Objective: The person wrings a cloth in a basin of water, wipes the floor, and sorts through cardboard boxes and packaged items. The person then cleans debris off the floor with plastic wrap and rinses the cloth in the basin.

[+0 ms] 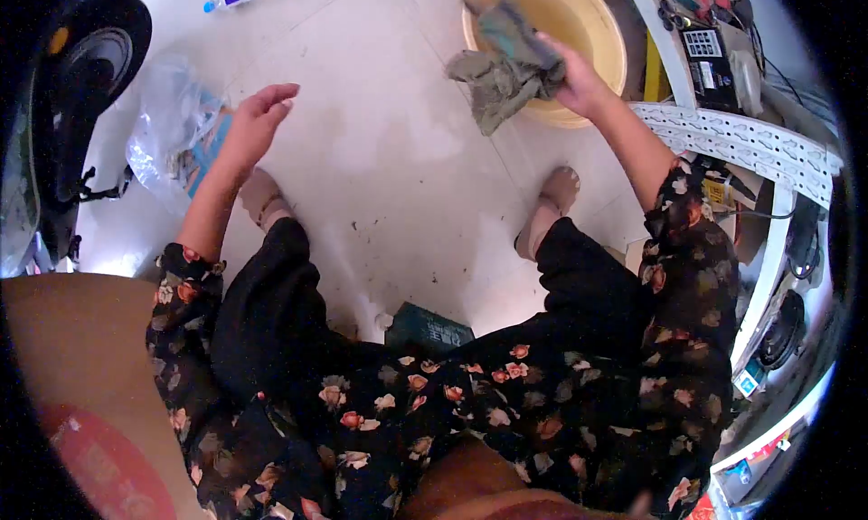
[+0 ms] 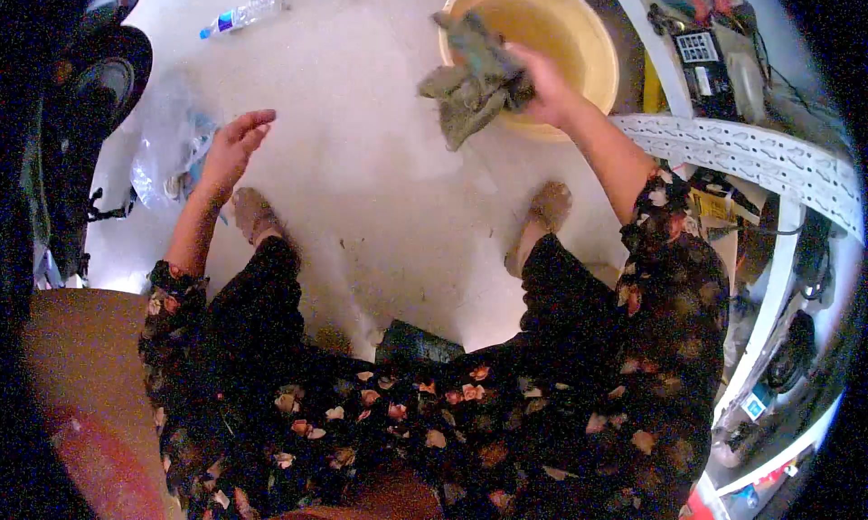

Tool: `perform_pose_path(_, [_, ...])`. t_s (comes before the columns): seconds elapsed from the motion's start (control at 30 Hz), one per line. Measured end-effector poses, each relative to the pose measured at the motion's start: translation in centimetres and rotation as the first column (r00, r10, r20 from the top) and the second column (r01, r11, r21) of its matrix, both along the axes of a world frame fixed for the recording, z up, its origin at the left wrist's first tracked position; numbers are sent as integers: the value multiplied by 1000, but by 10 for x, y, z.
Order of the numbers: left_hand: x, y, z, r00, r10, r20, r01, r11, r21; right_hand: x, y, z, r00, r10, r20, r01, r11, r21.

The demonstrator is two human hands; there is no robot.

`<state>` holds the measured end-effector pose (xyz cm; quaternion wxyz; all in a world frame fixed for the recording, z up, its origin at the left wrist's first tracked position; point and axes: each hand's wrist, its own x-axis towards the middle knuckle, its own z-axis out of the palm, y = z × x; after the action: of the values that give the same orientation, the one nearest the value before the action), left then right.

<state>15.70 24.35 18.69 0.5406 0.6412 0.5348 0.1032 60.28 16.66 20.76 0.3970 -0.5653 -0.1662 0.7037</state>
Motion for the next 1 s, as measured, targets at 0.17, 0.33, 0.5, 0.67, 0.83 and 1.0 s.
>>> perform_pose_path(0.17, [81, 5, 9, 945, -326, -30, 327, 944, 32, 68, -12, -45, 925, -121, 360, 127, 992, 6])
perform_pose_path(0.33, [183, 12, -8, 960, -280, -4, 278, 954, -111, 121, -38, -86, 151, 37, 988, 40, 998, -44])
perform_pose_path(0.5, [279, 25, -49, 998, 39, 47, -20, 934, -357, 171, -74, -176, -180, -169, 969, 256, 943, 213])
perform_pose_path(0.67, [308, 23, -101, 961, 164, 225, -29, 862, -506, 180, -86, -142, 816, -532, 226, 546, 838, 0])
perform_pose_path(0.83, [311, 20, -131, 867, 371, 334, -108, 793, -600, 196, -101, -178, 847, -516, 127, 513, 856, 59])
perform_pose_path(1.0, [260, 0, -133, 830, 501, 244, -250, 726, -641, 147, -102, -150, 857, -468, 215, 466, 883, 60])
